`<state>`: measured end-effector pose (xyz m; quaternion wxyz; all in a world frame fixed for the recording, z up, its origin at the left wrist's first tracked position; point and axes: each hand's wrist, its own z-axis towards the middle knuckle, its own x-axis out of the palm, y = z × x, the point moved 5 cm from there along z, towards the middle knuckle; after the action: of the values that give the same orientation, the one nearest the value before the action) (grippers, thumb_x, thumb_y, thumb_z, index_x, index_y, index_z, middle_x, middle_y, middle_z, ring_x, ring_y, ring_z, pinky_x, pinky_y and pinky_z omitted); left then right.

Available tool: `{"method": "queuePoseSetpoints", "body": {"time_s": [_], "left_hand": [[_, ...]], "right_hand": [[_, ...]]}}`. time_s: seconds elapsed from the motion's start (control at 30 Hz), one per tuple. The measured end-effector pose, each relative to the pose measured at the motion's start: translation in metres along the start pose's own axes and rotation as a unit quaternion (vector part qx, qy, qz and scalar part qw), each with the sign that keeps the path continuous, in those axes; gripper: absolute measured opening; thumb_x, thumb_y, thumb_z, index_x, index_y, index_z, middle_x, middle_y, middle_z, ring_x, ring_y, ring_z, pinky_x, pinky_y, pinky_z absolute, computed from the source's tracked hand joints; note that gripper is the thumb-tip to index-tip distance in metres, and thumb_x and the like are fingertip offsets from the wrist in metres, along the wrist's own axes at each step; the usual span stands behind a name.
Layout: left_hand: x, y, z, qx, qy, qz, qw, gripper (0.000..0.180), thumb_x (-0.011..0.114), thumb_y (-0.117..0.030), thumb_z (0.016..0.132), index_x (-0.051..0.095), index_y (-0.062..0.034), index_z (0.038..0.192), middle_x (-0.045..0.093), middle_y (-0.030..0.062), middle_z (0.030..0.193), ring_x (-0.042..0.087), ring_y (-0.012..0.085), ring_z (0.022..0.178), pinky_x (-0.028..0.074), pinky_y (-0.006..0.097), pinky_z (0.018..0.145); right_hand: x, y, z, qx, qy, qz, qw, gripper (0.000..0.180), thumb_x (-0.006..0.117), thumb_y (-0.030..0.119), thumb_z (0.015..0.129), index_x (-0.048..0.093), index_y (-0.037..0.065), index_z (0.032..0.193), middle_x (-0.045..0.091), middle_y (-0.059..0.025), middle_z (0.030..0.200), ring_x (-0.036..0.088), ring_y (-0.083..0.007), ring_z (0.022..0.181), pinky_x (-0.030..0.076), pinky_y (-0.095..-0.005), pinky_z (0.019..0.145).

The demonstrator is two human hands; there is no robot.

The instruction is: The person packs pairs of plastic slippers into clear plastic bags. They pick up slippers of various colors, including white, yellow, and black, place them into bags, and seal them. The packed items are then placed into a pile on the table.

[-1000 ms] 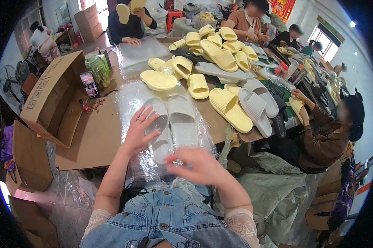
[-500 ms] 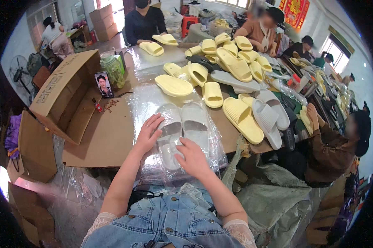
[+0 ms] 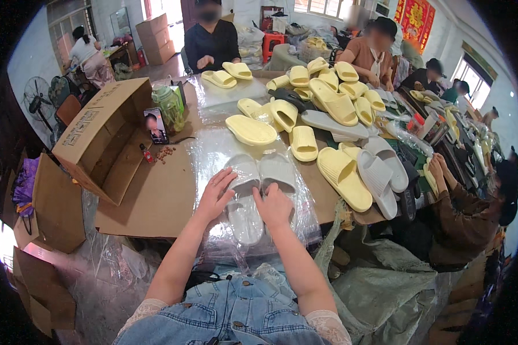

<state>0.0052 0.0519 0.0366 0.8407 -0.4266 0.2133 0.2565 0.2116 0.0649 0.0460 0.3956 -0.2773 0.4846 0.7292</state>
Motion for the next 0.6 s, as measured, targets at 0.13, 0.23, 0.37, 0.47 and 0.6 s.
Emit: {"method": "queuePoseSetpoints", "body": {"time_s": [0.13, 0.23, 0.37, 0.47, 0.6], "left_hand": [[-0.001, -0.0011, -0.0004, -0.003, -0.002, 0.001, 1.0, 0.049, 0.064, -0.033, 0.094, 0.059, -0.0126, 0.138, 0.051, 0.0142, 0.148, 0.044, 0.0413, 0.137, 0.035, 0.047, 0.115], [-0.0002, -0.0042, -0.0004, -0.001, -0.003, -0.005, 1.0, 0.048, 0.064, -0.033, 0.093, 0.059, -0.0124, 0.137, 0.051, 0.0142, 0.148, 0.044, 0.0411, 0.137, 0.035, 0.047, 0.115], [0.0007, -0.0048, 0.0002, 0.005, -0.005, 0.0, 1.0, 0.048, 0.065, -0.03, 0.092, 0.06, -0.0113, 0.136, 0.051, 0.0145, 0.148, 0.044, 0.0414, 0.137, 0.034, 0.047, 0.115], [-0.0012, -0.0058, 0.0001, -0.009, 0.002, 0.003, 1.0, 0.048, 0.065, -0.03, 0.092, 0.06, -0.0108, 0.136, 0.051, 0.0153, 0.149, 0.044, 0.0412, 0.138, 0.034, 0.047, 0.115], [-0.002, -0.0054, 0.0, -0.015, 0.005, 0.009, 1.0, 0.05, 0.066, -0.031, 0.091, 0.06, -0.0104, 0.136, 0.051, 0.0154, 0.149, 0.043, 0.0404, 0.139, 0.034, 0.047, 0.116]], "right_hand": [[-0.0022, 0.0002, -0.0018, 0.0, -0.005, 0.021, 1.0, 0.042, 0.069, 0.047, 0.089, 0.058, 0.006, 0.087, 0.068, -0.0164, 0.076, 0.068, -0.0382, 0.069, 0.052, -0.049, 0.065], [-0.0043, -0.0004, -0.0039, 0.005, -0.001, 0.021, 1.0, 0.042, 0.068, 0.047, 0.089, 0.059, 0.006, 0.087, 0.069, -0.0162, 0.077, 0.068, -0.0381, 0.07, 0.052, -0.049, 0.065], [-0.0013, -0.0053, -0.0044, 0.002, -0.014, 0.036, 0.999, 0.041, 0.07, 0.046, 0.089, 0.058, 0.007, 0.087, 0.068, -0.0154, 0.075, 0.067, -0.0375, 0.069, 0.051, -0.0489, 0.064], [0.0008, -0.0066, -0.0043, -0.006, -0.024, 0.044, 0.999, 0.04, 0.07, 0.046, 0.088, 0.058, 0.008, 0.087, 0.067, -0.0152, 0.073, 0.067, -0.037, 0.068, 0.051, -0.0488, 0.062], [-0.0021, -0.0028, -0.0036, 0.004, 0.005, 0.036, 0.999, 0.041, 0.069, 0.047, 0.089, 0.058, 0.007, 0.089, 0.069, -0.016, 0.076, 0.069, -0.0362, 0.068, 0.051, -0.0487, 0.062]]}}
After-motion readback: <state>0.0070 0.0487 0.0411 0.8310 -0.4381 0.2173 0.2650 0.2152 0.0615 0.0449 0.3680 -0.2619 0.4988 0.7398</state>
